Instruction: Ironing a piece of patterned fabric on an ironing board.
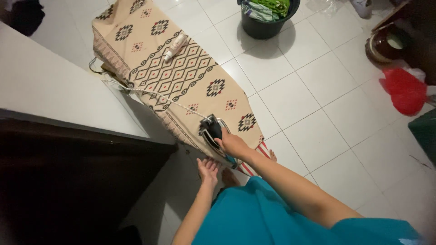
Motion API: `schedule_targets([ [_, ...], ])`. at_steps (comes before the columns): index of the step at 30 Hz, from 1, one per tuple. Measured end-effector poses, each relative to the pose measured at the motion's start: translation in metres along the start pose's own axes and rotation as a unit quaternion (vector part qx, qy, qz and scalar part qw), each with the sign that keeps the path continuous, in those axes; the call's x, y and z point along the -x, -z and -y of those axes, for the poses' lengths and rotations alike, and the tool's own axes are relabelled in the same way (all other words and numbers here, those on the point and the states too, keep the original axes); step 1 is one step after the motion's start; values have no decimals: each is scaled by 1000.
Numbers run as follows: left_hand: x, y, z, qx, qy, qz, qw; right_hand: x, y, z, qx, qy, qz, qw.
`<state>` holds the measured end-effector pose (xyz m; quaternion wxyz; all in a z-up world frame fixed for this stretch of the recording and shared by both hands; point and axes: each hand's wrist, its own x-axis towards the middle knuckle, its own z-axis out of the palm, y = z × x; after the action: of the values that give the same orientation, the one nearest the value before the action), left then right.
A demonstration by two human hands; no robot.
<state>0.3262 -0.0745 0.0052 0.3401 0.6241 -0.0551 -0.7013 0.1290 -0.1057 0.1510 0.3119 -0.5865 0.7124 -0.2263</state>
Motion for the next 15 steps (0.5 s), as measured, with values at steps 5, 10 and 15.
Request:
schedule_targets([
  [5, 0, 0, -12, 111, 13, 18, 994, 34, 10, -17, 40, 58, 82, 994],
  [10, 2, -6, -12, 94, 3, 14, 995, 60, 33, -35, 66, 35, 90, 993],
  [15, 6, -3, -12, 49, -9, -1, 999, 47, 47, -44, 91, -39, 67, 993],
])
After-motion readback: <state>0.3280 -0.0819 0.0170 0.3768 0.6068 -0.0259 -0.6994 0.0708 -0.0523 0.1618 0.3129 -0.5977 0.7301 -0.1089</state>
